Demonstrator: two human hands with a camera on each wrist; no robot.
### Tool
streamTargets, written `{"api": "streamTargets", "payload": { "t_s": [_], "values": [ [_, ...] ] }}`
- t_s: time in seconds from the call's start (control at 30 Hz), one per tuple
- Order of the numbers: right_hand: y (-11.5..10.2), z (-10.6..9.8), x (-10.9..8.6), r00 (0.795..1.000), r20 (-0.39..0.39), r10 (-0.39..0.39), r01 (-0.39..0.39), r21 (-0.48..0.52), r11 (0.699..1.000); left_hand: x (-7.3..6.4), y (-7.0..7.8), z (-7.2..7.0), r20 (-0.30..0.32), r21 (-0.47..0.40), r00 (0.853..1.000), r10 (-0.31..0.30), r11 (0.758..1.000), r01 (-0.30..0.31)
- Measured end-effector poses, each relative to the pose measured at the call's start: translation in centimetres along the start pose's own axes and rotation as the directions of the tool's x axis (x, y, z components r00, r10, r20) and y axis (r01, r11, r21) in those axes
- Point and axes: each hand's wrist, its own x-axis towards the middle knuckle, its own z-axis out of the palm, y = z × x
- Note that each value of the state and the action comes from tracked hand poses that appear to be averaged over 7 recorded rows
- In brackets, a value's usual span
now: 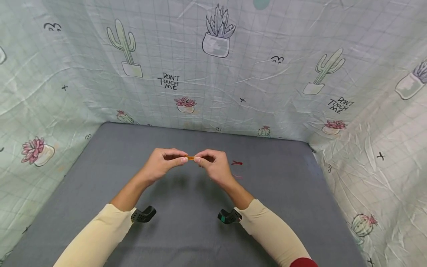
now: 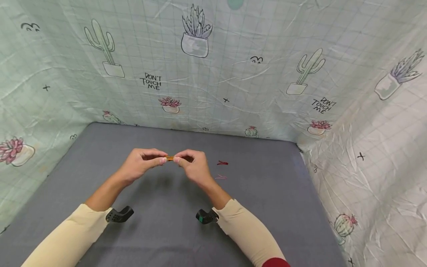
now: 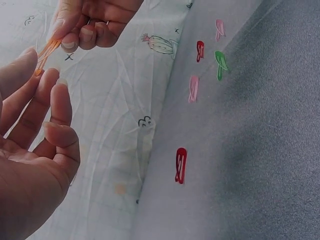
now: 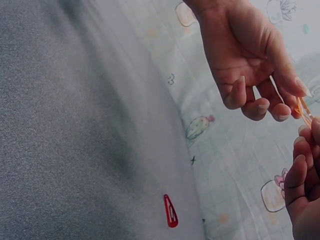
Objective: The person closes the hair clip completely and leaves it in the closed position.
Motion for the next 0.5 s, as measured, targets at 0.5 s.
{"api": "streamTargets", "payload": {
  "t_s": [0.5],
  "values": [
    [-0.58,0.6,-0.09,0.999,-0.037,0.003,-0.002,0.019,1.0,-0.12,0.35,0.15,-0.069,-0.014,0.998,0.002,1.0,-0.003]
  ]
}}
